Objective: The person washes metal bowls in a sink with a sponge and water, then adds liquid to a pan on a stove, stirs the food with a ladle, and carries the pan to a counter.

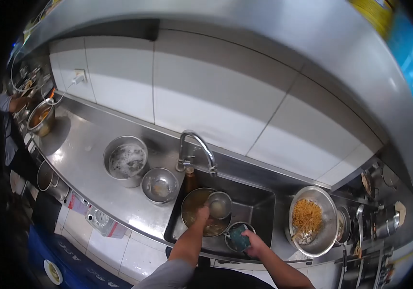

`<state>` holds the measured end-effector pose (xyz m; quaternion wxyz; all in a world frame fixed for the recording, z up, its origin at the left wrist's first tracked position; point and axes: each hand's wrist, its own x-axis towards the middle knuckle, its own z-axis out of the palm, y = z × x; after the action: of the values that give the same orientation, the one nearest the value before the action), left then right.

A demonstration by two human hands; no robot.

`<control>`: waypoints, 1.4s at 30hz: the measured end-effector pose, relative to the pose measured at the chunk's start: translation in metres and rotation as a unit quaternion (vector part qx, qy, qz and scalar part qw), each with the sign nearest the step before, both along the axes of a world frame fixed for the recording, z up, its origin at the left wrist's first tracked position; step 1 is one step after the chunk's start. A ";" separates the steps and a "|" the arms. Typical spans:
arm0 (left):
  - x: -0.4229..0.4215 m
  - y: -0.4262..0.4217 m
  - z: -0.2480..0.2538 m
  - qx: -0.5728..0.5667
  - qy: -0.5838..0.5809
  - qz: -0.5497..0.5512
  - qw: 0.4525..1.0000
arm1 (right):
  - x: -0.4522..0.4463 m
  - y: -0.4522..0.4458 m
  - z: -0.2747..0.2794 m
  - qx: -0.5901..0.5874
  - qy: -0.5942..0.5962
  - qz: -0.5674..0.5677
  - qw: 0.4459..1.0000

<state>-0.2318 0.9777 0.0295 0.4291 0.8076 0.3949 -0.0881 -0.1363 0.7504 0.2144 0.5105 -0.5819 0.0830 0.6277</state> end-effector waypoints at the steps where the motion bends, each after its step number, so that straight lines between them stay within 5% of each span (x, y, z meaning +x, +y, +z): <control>1: 0.011 -0.009 0.010 0.006 -0.026 0.188 0.982 | -0.001 -0.009 0.009 -0.020 0.032 -0.038 0.999; 2: 0.019 -0.015 0.019 0.011 -0.054 0.368 0.928 | 0.001 -0.015 0.014 -0.012 0.033 -0.043 0.998; 3: 0.021 -0.014 0.028 0.018 -0.057 0.362 0.930 | 0.002 -0.020 0.019 0.041 0.072 -0.042 0.996; 5: 0.021 -0.010 0.047 0.016 -0.063 0.278 0.958 | 0.012 -0.029 0.024 0.096 0.109 -0.047 0.988; 7: 0.019 -0.007 0.071 0.165 -0.132 0.021 0.977 | 0.023 -0.031 0.019 0.119 0.065 -0.012 0.991; 9: 0.021 -0.012 0.130 0.218 -0.193 -0.006 0.957 | 0.036 -0.026 0.006 0.071 0.002 -0.006 0.997; 10: 0.023 -0.011 0.123 0.327 -0.342 0.004 0.881 | 0.032 -0.010 0.002 0.100 -0.108 -0.057 0.988; 11: 0.027 -0.016 0.140 0.291 -0.339 0.073 0.892 | 0.026 0.002 0.021 0.114 -0.244 -0.017 0.963; 12: 0.024 -0.018 0.176 0.201 -0.279 0.102 0.934 | 0.019 0.016 0.020 0.180 -0.356 -0.028 0.916; 13: 0.021 -0.024 0.208 0.112 -0.213 0.130 0.962 | 0.014 0.028 0.027 0.218 -0.550 0.025 0.806; 14: 0.018 -0.030 0.215 0.113 -0.194 0.116 0.967 | 0.006 0.041 0.038 0.197 -0.604 0.052 0.771; 15: 0.013 -0.033 0.219 0.106 -0.244 0.121 0.956 | -0.002 0.051 0.052 0.157 -0.552 0.101 0.813; 17: 0.002 -0.039 0.242 0.080 -0.249 0.108 0.959 | 0.007 0.062 0.039 0.049 -0.749 0.369 0.548; 18: -0.003 -0.041 0.230 0.086 -0.231 0.092 0.965 | 0.016 0.068 0.038 0.052 -0.741 0.356 0.567; 20: -0.006 -0.038 0.200 0.051 -0.212 0.120 0.968 | 0.034 0.079 0.037 0.183 -0.848 0.244 0.433; 24: -0.018 -0.041 0.250 -0.077 -0.300 0.142 0.940 | 0.019 0.105 0.014 0.267 -0.799 0.233 0.485; 26: -0.026 -0.036 0.236 -0.061 -0.289 0.125 0.947 | 0.032 0.104 0.020 0.204 -0.746 0.473 0.422; 27: -0.023 -0.041 0.233 -0.010 -0.285 0.140 0.948 | 0.036 0.101 0.026 0.207 -0.813 0.406 0.363; 28: -0.021 -0.045 0.231 0.040 -0.281 0.154 0.946 | 0.029 0.105 0.022 0.204 -0.812 0.404 0.368; 30: -0.015 -0.035 0.232 0.060 -0.269 0.142 0.951 | 0.003 0.118 0.023 0.202 -0.763 0.159 0.593; 32: -0.019 -0.026 0.235 -0.004 -0.347 0.124 0.929 | 0.005 0.112 0.024 0.156 -0.696 0.270 0.647; 34: -0.013 -0.036 0.229 0.010 -0.337 0.142 0.931 | 0.030 0.110 0.032 0.139 -0.779 0.420 0.445; 36: -0.007 -0.042 0.225 0.043 -0.319 0.174 0.930 | 0.029 0.127 0.024 0.154 -0.804 0.404 0.409; 38: -0.001 -0.024 0.222 0.042 -0.374 0.169 0.911 | 0.011 0.134 0.019 0.187 -0.691 0.182 0.674; 39: -0.008 -0.019 0.231 0.024 -0.363 0.156 0.918 | 0.009 0.130 0.021 0.223 -0.650 0.225 0.690; 40: -0.013 -0.018 0.240 0.008 -0.349 0.142 0.926 | 0.016 0.127 0.023 0.224 -0.650 0.228 0.690; 42: -0.013 -0.019 0.214 -0.003 -0.391 0.128 0.911 | 0.040 0.124 0.043 0.164 -0.771 0.403 0.464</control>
<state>-0.2445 0.9588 0.2438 0.5593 0.7185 0.2956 0.2892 -0.0966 0.8744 0.2578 0.1433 -0.7042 -0.6926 0.0622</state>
